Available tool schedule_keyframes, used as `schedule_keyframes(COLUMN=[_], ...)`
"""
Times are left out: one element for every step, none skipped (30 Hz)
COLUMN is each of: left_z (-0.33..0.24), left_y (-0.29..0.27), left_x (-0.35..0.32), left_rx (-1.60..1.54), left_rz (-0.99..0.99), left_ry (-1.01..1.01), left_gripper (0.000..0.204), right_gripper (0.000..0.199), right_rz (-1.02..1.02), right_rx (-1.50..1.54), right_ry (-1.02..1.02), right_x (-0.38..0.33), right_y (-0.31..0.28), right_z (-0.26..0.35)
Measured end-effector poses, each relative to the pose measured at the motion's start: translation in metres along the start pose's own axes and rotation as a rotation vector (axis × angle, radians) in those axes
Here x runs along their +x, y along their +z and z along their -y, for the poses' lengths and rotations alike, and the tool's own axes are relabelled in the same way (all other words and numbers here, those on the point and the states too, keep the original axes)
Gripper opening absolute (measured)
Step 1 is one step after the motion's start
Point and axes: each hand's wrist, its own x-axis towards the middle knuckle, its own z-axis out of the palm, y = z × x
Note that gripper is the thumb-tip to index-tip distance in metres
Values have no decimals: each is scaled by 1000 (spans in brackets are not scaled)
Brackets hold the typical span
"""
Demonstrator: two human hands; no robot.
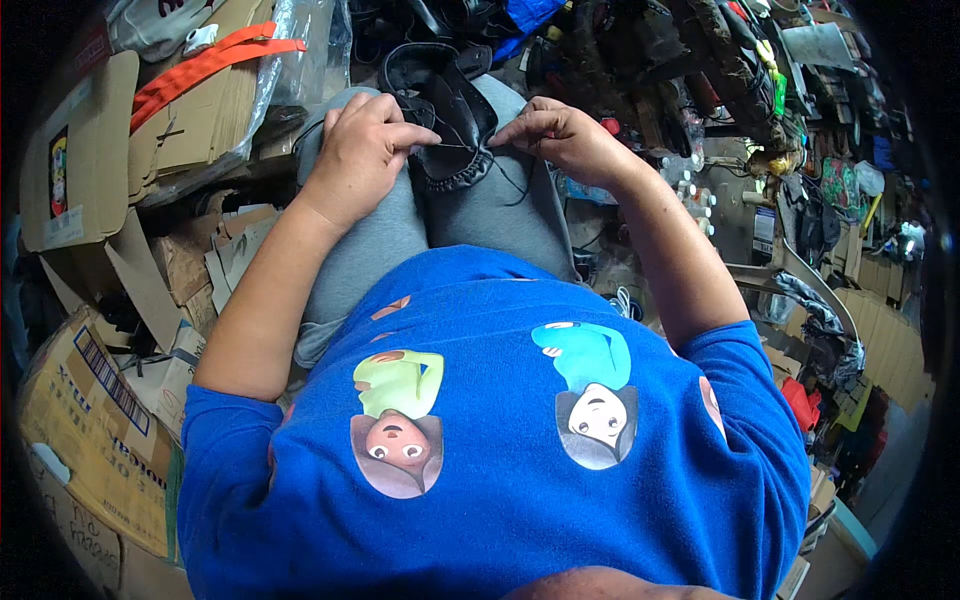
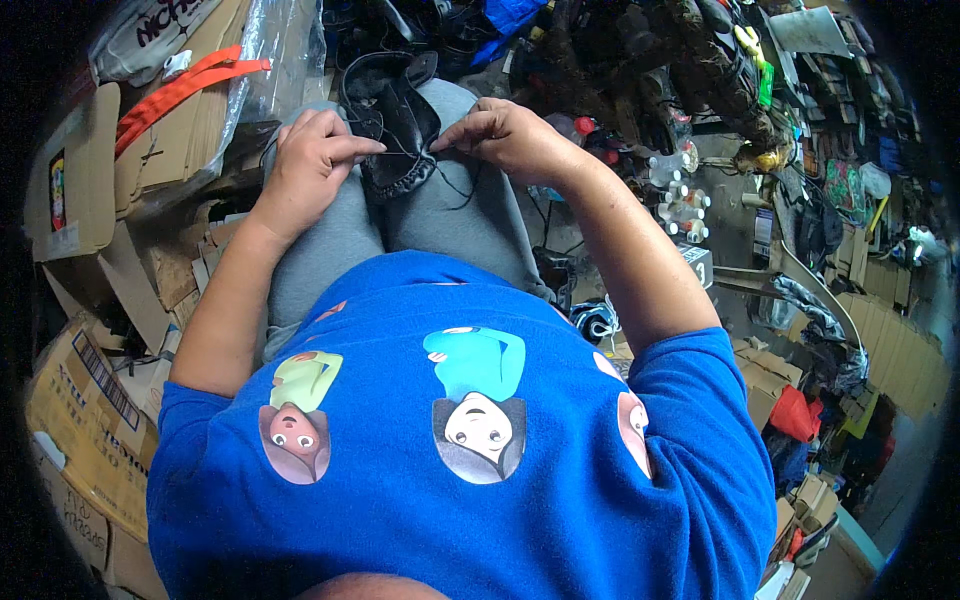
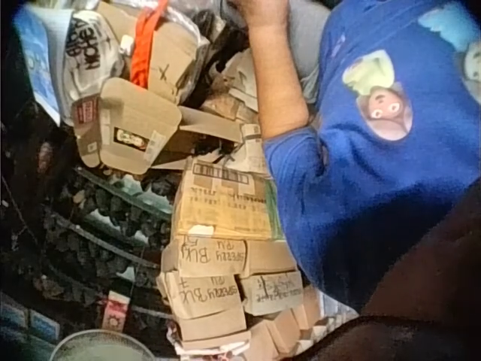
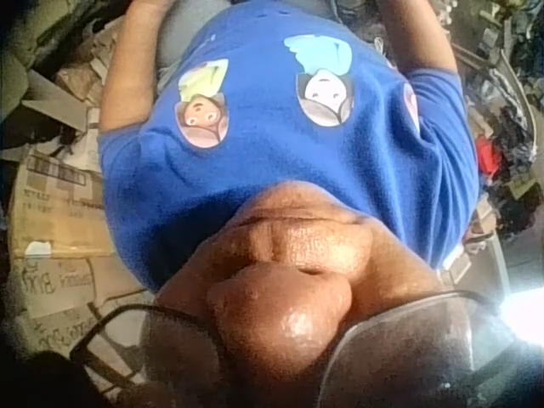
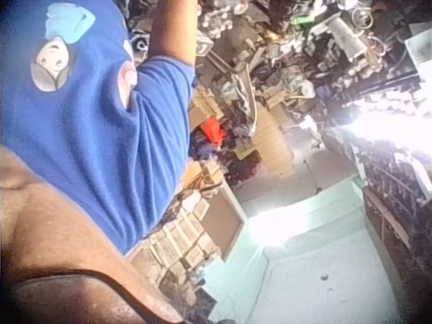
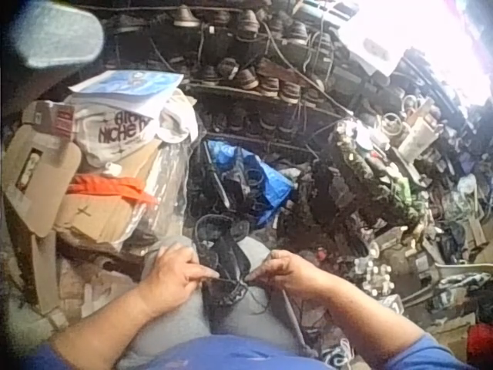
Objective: Stitching the edge of a black shoe upper by hand with a needle and thread.
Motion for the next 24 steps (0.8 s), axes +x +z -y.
schedule_keyframes(left_z=[0, 0, 0, -1, -4, -5, -6, -7, -7, -7, -5, -4, -2, -1, 0, 3, 5, 6, 5, 4, 4, 1, -3, -7], left_y=[0, 1, 1, 0, -1, -1, -1, 0, 0, 1, 2, 4, 5, 6, 7, 7, 8, 7, 6, 4, 2, 0, -2, -3], left_x=[0, 0, 0, 0, 1, 1, 2, 3, 4, 4, 5, 6, 7, 9, 12, 15, 20, 21, 21, 22, 24, 23, 20, 16], left_rx=[0, 0, 0, 0, 0, 0, 0, -23, -46, -45, -56, -68, -67, -82, -98, -97, -99, -101, -99, -85, -71, -70, -46, -22], left_rz=[0, -4, -8, -8, 5, 18, 17, 33, 49, 48, 60, 73, 71, 78, 84, 82, 92, 101, 98, 87, 77, 75, 53, 31], left_ry=[-1, -1, -1, -1, -3, -6, -5, -10, -13, -15, -8, -1, -2, 11, 24, 25, 79, 134, 134, 164, 194, 195, 194, 191], left_gripper=[28, 28, 27, 27, 26, 25, 25, 23, 22, 22, 21, 21, 21, 20, 20, 20, 20, 19, 19, 19, 18, 18, 17, 17], right_gripper=[27, 31, 31, 30, 30, 30, 29, 28, 28, 28, 28, 28, 28, 29, 29, 28, 28, 28, 28, 29, 29, 29, 30, 30], right_rz=[12, 23, 23, 33, 42, 42, 47, 52, 53, 54, 54, 55, 69, 83, 82, 101, 121, 121, 125, 126, 125, 101, 75, 72], right_rx=[15, 30, 30, 52, 73, 73, 82, 93, 93, 110, 126, 126, 132, 138, 135, 98, 60, 57, 21, -14, -16, -11, -5, -4], right_ry=[24, 48, 47, 60, 74, 74, 74, 72, 71, 67, 64, 62, 63, 64, 63, 39, 14, 11, -12, -34, -35, -14, 10, 10], right_x=[0, 0, 0, 0, -1, -1, -1, 0, 0, 0, 1, 1, 3, 4, 6, 7, 9, 9, 10, 11, 10, 7, 4, 1], right_y=[0, 0, 0, -1, -1, -1, 1, 2, 2, 2, 3, 3, 2, 2, 1, -1, -2, -2, -1, -1, 0, 1, 3, 4], right_z=[2, 3, 4, 5, 5, 3, 0, -2, -2, -1, -1, -1, -2, -3, -5, -7, -8, -7, -6, -5, -4, -2, 0, 1])
